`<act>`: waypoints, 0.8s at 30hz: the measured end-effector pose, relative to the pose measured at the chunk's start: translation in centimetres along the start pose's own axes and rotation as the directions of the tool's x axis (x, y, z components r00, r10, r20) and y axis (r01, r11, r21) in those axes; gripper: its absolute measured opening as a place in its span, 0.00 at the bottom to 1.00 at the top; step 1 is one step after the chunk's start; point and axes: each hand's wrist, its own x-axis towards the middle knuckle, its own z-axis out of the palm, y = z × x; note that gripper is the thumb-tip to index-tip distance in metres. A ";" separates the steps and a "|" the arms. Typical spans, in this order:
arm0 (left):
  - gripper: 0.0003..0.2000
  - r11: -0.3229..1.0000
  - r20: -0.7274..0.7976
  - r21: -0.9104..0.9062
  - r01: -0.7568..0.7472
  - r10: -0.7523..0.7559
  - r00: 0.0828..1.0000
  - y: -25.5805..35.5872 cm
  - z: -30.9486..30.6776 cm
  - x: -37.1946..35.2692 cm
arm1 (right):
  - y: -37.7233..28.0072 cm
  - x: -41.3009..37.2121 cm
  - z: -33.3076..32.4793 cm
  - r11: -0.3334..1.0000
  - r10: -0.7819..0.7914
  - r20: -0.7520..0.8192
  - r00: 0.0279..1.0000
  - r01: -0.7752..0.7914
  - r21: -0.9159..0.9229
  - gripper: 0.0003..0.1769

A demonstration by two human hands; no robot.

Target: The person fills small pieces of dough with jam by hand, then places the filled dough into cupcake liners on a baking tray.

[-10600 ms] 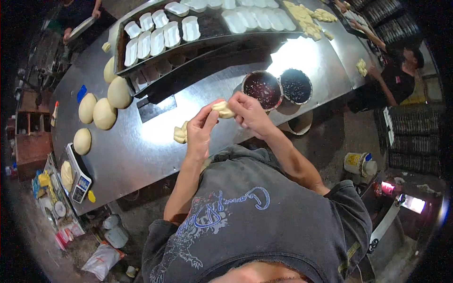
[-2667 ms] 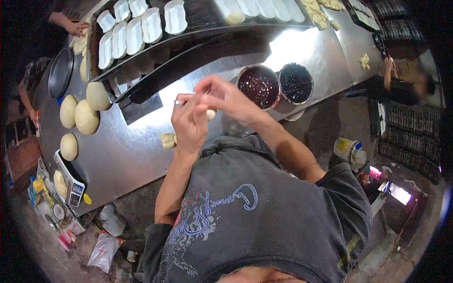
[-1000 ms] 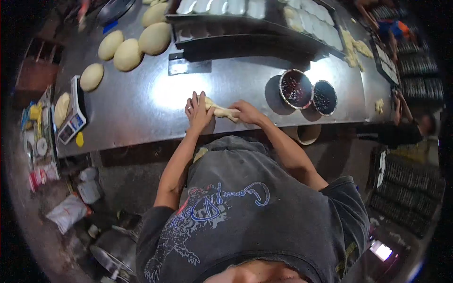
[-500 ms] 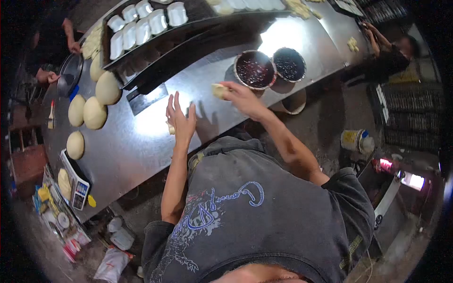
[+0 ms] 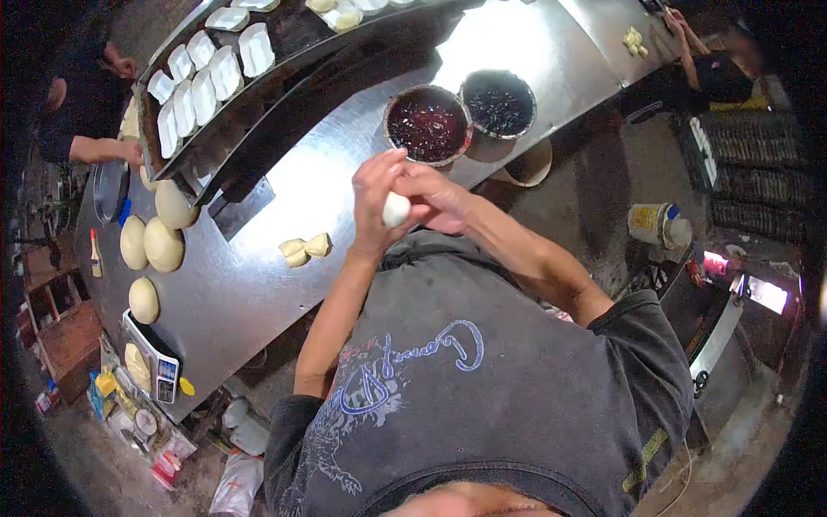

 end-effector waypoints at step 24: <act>0.23 0.329 0.137 -0.084 0.941 -0.931 0.338 -4.5 -0.7 1.9 | -7.6 7.7 -12.6 0.986 0.167 -0.164 0.972 -0.170 -0.001 0.18</act>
